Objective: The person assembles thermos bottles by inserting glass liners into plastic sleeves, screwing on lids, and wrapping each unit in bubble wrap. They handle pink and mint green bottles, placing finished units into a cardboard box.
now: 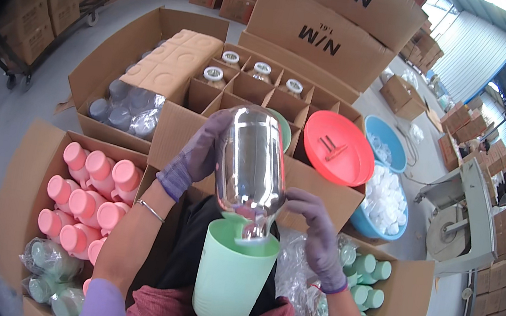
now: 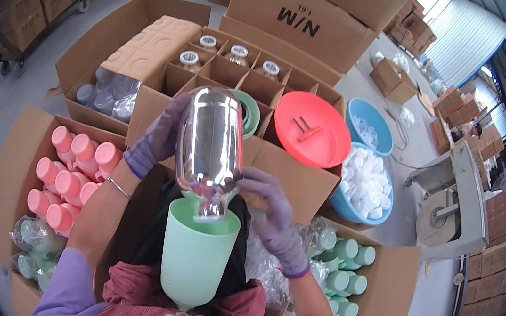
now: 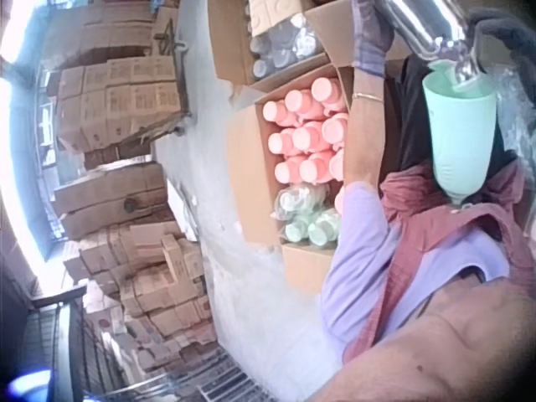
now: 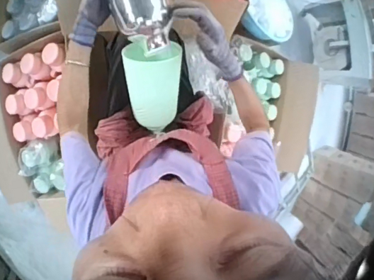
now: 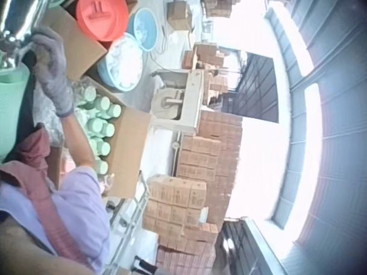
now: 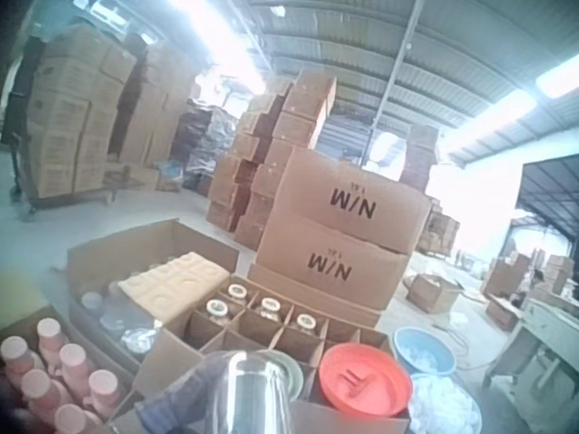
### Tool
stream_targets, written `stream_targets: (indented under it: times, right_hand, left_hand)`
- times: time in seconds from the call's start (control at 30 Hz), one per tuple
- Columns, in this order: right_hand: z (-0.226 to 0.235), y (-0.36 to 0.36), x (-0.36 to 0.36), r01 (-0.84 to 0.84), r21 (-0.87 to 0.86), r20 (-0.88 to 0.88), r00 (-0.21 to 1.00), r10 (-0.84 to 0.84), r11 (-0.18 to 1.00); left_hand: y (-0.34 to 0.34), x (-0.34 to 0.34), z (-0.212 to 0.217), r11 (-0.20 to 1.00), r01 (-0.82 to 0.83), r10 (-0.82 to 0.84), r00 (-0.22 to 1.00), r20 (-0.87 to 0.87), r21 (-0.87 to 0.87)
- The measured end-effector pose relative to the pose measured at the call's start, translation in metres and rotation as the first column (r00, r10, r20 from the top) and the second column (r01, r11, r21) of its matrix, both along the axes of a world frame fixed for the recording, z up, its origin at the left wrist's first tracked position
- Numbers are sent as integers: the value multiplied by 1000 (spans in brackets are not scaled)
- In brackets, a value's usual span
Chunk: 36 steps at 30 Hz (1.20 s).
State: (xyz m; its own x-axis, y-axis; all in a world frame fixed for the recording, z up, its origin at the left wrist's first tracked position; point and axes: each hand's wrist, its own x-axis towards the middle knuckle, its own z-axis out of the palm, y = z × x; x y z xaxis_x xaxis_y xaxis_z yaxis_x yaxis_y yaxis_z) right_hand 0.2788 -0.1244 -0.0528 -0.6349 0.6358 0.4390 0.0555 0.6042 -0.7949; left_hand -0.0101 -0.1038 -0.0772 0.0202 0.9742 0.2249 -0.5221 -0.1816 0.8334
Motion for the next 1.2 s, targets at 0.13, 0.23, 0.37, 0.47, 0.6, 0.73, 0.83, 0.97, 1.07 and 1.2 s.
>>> stream_targets:
  times: [0.13,0.23,0.37,0.47,0.6,0.73,0.83,0.97,1.07,1.2]
  right_hand:
    - [-20,-7,21,185,-265,-101,971,-217,946]
    - [-32,0,17,286,-422,3,949,-314,861]
    - [-29,25,-5,352,-409,95,934,-345,842]
    - [-18,62,-40,292,-121,68,956,-286,949]
    - [-13,128,-89,195,307,223,937,-270,931]
    - [-23,168,-101,58,231,560,808,-182,971]
    - [-26,158,-104,61,415,433,864,-256,908]
    - [-21,75,-107,232,258,45,967,-252,938]
    - [-33,37,-98,148,-458,-114,968,-223,876]
    - [-36,28,-43,149,-228,103,986,-128,962]
  left_hand:
    - [-25,19,-24,975,130,-160,974,-163,-180]
    - [-60,21,-30,907,331,-408,842,-353,-259]
    - [-52,18,-31,800,532,-549,462,-697,-278]
    - [-53,34,-11,740,590,-536,225,-814,-324]
    - [-41,62,25,666,557,-433,-252,-865,-496]
    - [-38,70,6,686,578,-386,-224,-895,-441]
    - [-54,43,-41,986,112,-168,721,-672,-125]
    - [-53,42,-25,943,-284,277,959,-66,-175]
    - [-51,53,-23,910,-284,399,798,-451,301]
    - [-56,40,-30,905,-42,292,786,-545,423]
